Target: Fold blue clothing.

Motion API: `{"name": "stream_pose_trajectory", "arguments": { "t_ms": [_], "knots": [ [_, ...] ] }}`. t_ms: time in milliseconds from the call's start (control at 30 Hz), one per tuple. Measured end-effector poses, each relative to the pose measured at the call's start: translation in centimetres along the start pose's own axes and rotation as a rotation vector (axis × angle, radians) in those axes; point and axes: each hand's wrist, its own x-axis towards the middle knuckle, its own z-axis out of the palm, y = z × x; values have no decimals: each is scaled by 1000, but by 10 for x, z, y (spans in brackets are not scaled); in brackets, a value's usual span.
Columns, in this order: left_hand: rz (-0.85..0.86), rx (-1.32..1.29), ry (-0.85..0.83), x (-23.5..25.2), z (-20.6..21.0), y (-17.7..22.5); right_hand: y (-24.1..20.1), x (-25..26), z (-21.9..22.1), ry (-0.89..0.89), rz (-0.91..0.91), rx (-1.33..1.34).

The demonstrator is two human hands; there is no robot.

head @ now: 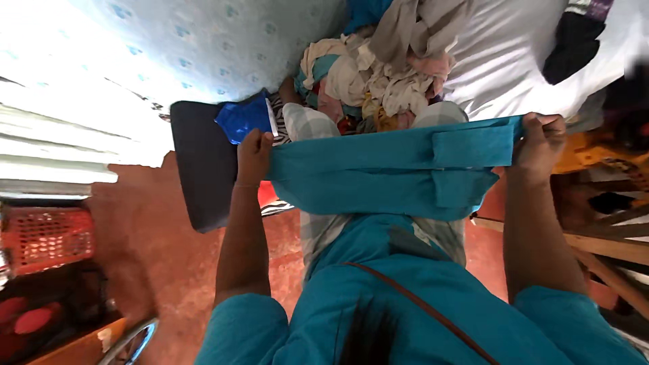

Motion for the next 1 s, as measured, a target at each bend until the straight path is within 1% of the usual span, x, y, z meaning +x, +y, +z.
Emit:
{"name": "stream_pose_trajectory", "arguments": {
  "t_ms": [67,100,167,200,233,300,367,433,500,567,633,733,867,933,1000],
  "knots": [
    [-21,25,23,6,4,-2,7,6,2,-5,14,-110],
    [-44,36,0,7,9,-5,9,7,2,-20,53,-247],
    [-66,24,-75,6,20,-19,4,6,4,-127,206,-591],
    [-76,-4,-93,2,26,-25,-1,6,6,-189,269,-704],
    [-105,-52,-90,-3,30,-27,-4,6,6,-225,284,-762],
    [-231,-171,-73,-21,34,-23,-12,-1,2,-259,246,-787],
    [-448,-280,-127,-43,35,-11,-28,-11,1,-320,206,-785],
    [-643,-387,-244,-56,37,2,-46,-23,6,-444,170,-810],
    [-731,-471,-283,-61,41,7,-61,-34,19,-616,89,-886],
    [-765,-556,-226,-61,46,2,-60,-39,26,-794,-71,-968],
    [-789,-627,-172,-59,50,-4,-56,-43,31,-859,-148,-1030],
    [-784,-697,-114,-53,47,-7,-55,-47,36,-810,-187,-1122],
    [-722,-867,38,-47,27,2,-51,-53,36,-739,-345,-1161],
    [-670,-932,54,-48,17,9,-53,-56,35,-718,-348,-1158],
    [-658,-939,91,-51,14,15,-54,-58,32,-716,-358,-1155]
  ]
}}
